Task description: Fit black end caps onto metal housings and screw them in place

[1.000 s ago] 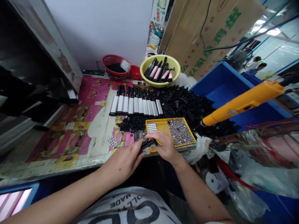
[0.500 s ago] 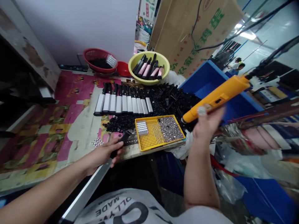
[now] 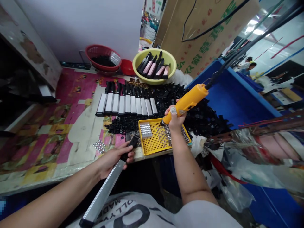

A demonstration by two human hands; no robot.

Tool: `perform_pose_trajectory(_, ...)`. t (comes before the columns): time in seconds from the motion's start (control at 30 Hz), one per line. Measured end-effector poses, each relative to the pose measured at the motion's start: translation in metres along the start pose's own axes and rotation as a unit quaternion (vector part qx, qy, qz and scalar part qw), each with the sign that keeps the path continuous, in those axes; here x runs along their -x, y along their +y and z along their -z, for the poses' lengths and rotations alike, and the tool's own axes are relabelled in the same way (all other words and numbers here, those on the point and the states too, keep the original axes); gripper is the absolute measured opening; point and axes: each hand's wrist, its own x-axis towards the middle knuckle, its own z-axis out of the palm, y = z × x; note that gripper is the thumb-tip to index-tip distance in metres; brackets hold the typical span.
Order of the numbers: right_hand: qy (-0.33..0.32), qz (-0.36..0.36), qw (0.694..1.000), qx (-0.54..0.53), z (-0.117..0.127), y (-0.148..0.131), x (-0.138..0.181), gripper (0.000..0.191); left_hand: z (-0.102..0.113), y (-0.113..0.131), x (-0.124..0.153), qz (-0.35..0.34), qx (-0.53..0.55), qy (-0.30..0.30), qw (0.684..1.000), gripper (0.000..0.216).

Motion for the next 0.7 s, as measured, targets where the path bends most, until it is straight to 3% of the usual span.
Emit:
perform_pose_trajectory(0.23,-0.038,-0.007,0.999,-0.016,-0.001,0.004,0.001,0.056,0.000,0.000,-0.002,0.004,0.012,-0.005,1.000,0.035)
perform_pose_trajectory(0.4,-0.027,0.013,0.998,-0.064,-0.008,-0.031,0.010,0.048,0.004,-0.003,-0.005,0.004,0.023,-0.022,0.999,0.039)
perform_pose_trajectory(0.57,-0.176,-0.062,0.960,-0.207,-0.037,-0.073,0.049,0.046,0.001,0.001,-0.002,0.015,0.021,-0.022,0.999,0.042)
perform_pose_trajectory(0.7,-0.204,-0.122,0.926,-0.293,-0.058,-0.071,0.071,0.044,0.000,0.001,-0.002,0.021,0.015,-0.017,1.000,0.045)
